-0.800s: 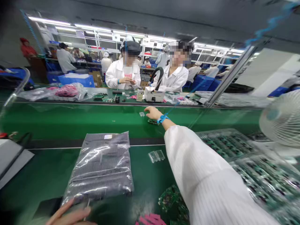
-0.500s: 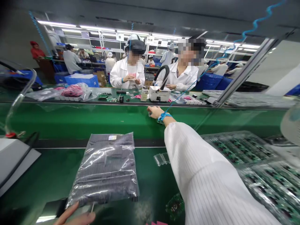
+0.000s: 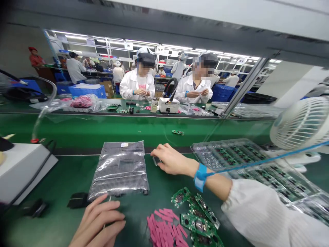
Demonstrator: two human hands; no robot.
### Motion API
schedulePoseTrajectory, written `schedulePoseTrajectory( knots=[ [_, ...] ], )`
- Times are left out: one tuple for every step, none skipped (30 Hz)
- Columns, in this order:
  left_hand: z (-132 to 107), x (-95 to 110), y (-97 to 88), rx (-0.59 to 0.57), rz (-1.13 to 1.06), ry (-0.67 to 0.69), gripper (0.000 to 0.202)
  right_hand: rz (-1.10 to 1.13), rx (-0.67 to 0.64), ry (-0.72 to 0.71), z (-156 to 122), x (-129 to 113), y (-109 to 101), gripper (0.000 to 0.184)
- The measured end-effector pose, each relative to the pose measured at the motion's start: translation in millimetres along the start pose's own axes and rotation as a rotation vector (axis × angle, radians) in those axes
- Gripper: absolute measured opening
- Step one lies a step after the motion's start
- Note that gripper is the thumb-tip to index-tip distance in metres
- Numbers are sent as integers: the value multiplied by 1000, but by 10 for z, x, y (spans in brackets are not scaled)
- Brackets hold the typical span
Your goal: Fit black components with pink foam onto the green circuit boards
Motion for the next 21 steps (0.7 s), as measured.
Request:
schedulePoseTrajectory(
  knots=[
    [6,22,0,0,-10,36,29,-8,6,-15,-47,-90,39,34],
    [14,38,-2,8,-28,53,29,-16,16,-25,-76,-152,74,32],
    [25,40,1,10,-52,39,29,-25,27,-31,-93,-191,101,31],
    [39,31,3,10,-78,12,28,-33,40,-33,-103,-215,114,28],
    [55,16,-3,11,-100,-13,27,-41,56,-30,-114,-229,112,25],
    [72,-14,-25,21,-119,-41,26,-50,72,-24,-133,-242,92,22],
    [88,-60,-70,47,-130,-69,24,-60,89,-17,-164,-261,56,21],
    [102,-124,-140,88,-131,-96,22,-70,105,-9,-211,-292,6,20],
    [109,-212,-231,141,-126,-135,20,-80,119,-2,-274,-335,-53,21],
    [107,-317,-335,197,-113,-179,17,-86,132,6,-350,-392,-117,23],
    [96,-433,-444,250,-96,-226,15,-84,144,16,-433,-461,-181,24],
    [74,-555,-551,300,-80,-279,14,-69,156,31,-517,-534,-241,25],
    [46,-676,-648,341,-68,-330,13,-37,164,55,-593,-606,-290,26],
    [12,-788,-727,372,-59,-379,11,9,166,88,-653,-674,-322,28],
    [-22,-887,-785,391,-53,-423,11,68,160,123,-692,-735,-332,29],
    [-54,-968,-819,397,-50,-461,10,136,150,159,-708,-789,-321,29],
    [-82,-1029,-833,394,-48,-491,10,203,141,192,-699,-836,-291,28],
    [-104,-1069,-831,384,-47,-515,11,260,135,215,-670,-877,-246,26],
    [-118,-1088,-816,369,-43,-531,12,307,140,233,-627,-910,-194,24],
    [-126,-1091,-795,353,-38,-540,13,332,150,243,-575,-935,-138,23],
    [-128,-1079,-772,336,-31,-544,14,346,164,252,-521,-951,-77,23]
  ],
)
Point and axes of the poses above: each hand's wrist, its own z-axis towards the middle knuckle, its own y-axis out of the palm, x = y × z, the point moved 6 cm from there along z, towards the middle knuckle, and after that the axes turned 7 degrees about -z, right-handed, at the moved point
